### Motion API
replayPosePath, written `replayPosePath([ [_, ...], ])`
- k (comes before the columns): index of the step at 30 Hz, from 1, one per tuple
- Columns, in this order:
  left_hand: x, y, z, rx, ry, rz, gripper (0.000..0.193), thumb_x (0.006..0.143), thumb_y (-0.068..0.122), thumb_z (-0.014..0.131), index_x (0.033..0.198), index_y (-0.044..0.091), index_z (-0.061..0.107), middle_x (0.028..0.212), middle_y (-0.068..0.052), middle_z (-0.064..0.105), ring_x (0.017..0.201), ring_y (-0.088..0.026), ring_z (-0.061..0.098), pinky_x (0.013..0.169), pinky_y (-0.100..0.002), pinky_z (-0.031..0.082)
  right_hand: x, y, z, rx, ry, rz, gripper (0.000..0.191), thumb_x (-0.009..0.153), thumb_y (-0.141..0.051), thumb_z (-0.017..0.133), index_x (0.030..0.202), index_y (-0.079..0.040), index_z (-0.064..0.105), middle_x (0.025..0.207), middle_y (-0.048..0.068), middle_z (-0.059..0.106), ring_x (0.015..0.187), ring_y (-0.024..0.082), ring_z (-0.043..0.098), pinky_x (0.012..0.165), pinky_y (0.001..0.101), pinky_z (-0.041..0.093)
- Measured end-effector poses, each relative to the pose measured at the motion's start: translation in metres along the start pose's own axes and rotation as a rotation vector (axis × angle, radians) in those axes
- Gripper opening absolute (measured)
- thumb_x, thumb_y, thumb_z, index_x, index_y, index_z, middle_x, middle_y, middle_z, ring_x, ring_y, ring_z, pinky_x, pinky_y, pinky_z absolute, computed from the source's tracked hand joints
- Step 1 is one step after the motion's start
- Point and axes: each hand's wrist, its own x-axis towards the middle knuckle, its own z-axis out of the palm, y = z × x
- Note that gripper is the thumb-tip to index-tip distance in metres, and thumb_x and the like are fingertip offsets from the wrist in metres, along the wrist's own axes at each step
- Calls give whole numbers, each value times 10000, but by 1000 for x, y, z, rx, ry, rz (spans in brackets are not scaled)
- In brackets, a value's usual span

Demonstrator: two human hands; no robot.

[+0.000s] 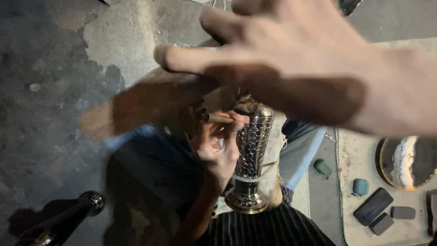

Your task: The person sits cross-legged on the floor with an engraved brass vase held against their lap by a strap. They hold a small punch against the vase's patterned surface with one hand and repeatedly strike it with a wooden mallet held in the other hand, working over the engraved design and repositioning the punch around the vase.

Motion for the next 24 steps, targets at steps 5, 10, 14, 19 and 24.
replayPosePath([
  [5,-7,-6,-1,-86,15,-34,179,1006,-102,660,1106,-27,532,1045,-144,690,1001,-231,729,942,-348,643,8,-2,-16,127,-87,-13,574,994,-415,597,1536,-423,410,1108,23,677,857,200,681,700,390,548],
  [10,-12,-14,-5,-51,-20,18,175,1000,-107,657,1110,-36,540,1102,-165,691,1042,-249,727,940,-356,645,3,-11,-16,-106,-29,-48,738,815,-424,668,1515,-419,434,1134,-6,667,999,181,686,880,376,528],
  [14,-17,-22,-14,264,84,58,224,923,-23,777,1044,-3,590,944,-116,743,848,-181,760,774,-281,629,-6,-18,-15,-223,-195,-90,602,922,-416,652,1492,-309,491,1061,31,672,1034,204,669,1077,480,440],
  [19,-24,-30,-18,458,135,158,261,904,39,833,1002,21,591,884,-88,739,762,-143,720,737,-266,562,-9,-22,-2,288,234,-15,523,1034,-534,580,1522,-363,505,1124,45,674,1017,255,642,950,496,467],
  [24,-34,-34,-24,511,100,69,190,906,6,819,960,37,640,838,-78,733,724,-160,713,716,-289,547,-12,-30,-2,142,204,-10,558,1027,-452,721,1529,-468,477,1055,-84,633,977,151,606,1002,461,448],
])
